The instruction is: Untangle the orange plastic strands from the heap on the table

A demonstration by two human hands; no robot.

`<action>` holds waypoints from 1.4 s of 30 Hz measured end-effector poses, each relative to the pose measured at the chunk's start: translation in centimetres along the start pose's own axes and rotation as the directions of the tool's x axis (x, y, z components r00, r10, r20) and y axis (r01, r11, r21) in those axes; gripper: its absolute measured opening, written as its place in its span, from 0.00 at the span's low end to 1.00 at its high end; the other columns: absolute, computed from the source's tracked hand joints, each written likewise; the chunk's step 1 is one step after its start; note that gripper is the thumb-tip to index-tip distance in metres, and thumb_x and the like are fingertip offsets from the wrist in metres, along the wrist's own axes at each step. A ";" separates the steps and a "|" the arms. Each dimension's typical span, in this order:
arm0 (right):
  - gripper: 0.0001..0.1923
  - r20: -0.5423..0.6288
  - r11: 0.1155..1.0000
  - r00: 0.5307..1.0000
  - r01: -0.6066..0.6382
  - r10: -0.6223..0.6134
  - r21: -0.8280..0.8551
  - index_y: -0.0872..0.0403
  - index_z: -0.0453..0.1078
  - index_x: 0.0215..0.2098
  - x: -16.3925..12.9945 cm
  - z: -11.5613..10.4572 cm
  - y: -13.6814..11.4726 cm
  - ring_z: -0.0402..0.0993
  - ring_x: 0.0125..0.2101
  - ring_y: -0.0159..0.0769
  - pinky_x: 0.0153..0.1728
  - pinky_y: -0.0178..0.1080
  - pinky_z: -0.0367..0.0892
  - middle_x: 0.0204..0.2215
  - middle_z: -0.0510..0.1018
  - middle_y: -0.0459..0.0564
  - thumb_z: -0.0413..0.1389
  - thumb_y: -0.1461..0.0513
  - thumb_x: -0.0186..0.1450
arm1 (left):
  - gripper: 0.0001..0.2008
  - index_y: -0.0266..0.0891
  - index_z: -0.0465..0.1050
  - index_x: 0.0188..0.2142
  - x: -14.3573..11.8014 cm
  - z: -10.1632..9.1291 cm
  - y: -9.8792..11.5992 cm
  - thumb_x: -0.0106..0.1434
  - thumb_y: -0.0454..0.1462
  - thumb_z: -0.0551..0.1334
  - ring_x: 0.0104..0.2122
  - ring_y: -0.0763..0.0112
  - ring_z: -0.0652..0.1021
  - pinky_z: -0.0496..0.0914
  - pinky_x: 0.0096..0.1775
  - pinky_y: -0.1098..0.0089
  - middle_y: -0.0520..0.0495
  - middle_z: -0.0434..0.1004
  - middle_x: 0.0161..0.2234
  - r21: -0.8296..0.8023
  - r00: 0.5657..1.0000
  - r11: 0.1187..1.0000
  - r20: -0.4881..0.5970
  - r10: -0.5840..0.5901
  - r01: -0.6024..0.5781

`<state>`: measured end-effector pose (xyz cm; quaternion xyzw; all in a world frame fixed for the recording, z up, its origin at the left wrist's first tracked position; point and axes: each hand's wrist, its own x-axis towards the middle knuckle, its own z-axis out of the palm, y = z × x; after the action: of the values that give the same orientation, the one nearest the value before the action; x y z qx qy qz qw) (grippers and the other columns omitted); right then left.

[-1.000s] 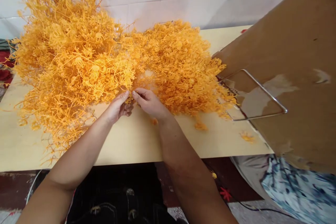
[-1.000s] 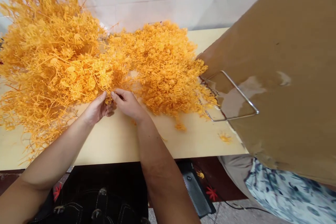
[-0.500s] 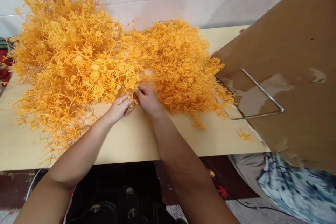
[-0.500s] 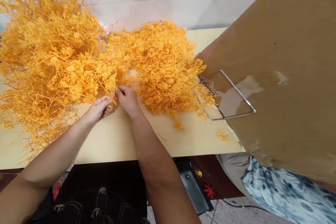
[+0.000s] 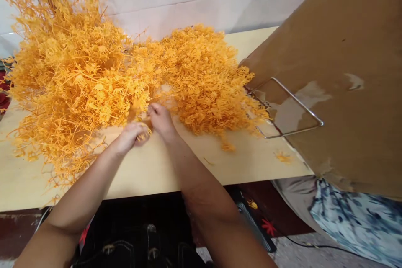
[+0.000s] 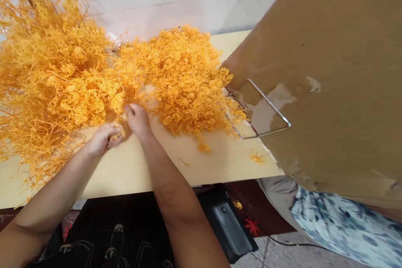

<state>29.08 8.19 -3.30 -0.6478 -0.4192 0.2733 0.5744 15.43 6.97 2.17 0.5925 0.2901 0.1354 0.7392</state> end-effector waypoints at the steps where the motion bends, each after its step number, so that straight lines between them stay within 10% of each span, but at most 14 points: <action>1: 0.16 -0.065 1.000 0.998 -0.016 0.016 -0.004 0.53 0.53 0.17 0.3 -0.2 0.2 0.52 0.20 0.26 0.23 0.33 0.51 0.15 0.56 0.40 0.48 0.57 0.59 | 0.11 0.37 0.59 0.19 -0.9 0.9 0.4 0.52 0.40 0.57 0.13 0.84 0.55 0.47 0.16 0.77 0.57 0.55 0.13 0.080 0.995 0.995 0.081 -0.059 0.052; 4: 0.19 -0.088 0.990 0.991 -0.090 0.100 0.111 0.52 0.51 0.17 0.6 -0.9 0.3 0.51 0.18 0.26 0.20 0.32 0.50 0.14 0.53 0.39 0.49 0.53 0.60 | 0.11 0.36 0.60 0.19 -2.6 3.3 1.3 0.53 0.38 0.57 0.17 0.83 0.60 0.54 0.20 0.78 0.55 0.57 0.16 0.236 0.895 0.971 0.427 -0.129 0.027; 8: 0.20 0.179 0.907 0.972 -0.208 0.151 0.365 0.54 0.59 0.20 -0.5 -1.8 -1.1 0.54 0.17 0.23 0.19 0.31 0.54 0.15 0.59 0.40 0.53 0.46 0.55 | 0.07 0.37 0.59 0.22 -1.8 3.1 1.3 0.52 0.38 0.55 0.15 0.83 0.60 0.51 0.17 0.79 0.55 0.59 0.16 -0.020 0.992 0.994 0.059 -0.109 0.110; 11: 0.20 0.293 0.843 0.944 -0.280 0.154 0.459 0.54 0.64 0.23 -1.6 -2.9 -2.5 0.58 0.20 0.23 0.22 0.30 0.58 0.21 0.66 0.42 0.58 0.46 0.50 | 0.03 0.37 0.58 0.23 -0.7 1.7 0.7 0.48 0.34 0.54 0.14 0.82 0.62 0.46 0.15 0.80 0.54 0.62 0.16 -0.153 0.977 0.973 -0.098 -0.191 0.174; 26: 0.17 0.514 0.860 0.858 -0.277 0.020 0.428 0.55 0.67 0.25 -2.1 -2.8 -2.8 0.60 0.20 0.23 0.22 0.31 0.57 0.19 0.66 0.40 0.60 0.50 0.49 | 0.18 0.35 0.62 0.26 1.5 1.1 -0.4 0.56 0.49 0.57 0.11 0.87 0.56 0.43 0.14 0.80 0.56 0.60 0.16 -0.168 0.961 0.982 -0.245 -0.127 0.087; 42: 0.13 0.274 0.920 0.959 -0.168 0.070 0.353 0.55 0.61 0.22 -2.2 0.0 -1.7 0.54 0.15 0.22 0.16 0.30 0.51 0.14 0.61 0.38 0.56 0.54 0.52 | 0.21 0.38 0.52 0.19 2.2 0.1 -2.4 0.56 0.50 0.56 0.10 0.86 0.52 0.45 0.16 0.78 0.61 0.51 0.09 -0.032 0.955 0.998 -0.291 0.047 -0.059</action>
<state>27.60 6.32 -1.90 -0.5106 -0.3898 0.4639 0.6100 16.91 7.43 -0.71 0.5589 0.3767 0.2465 0.6964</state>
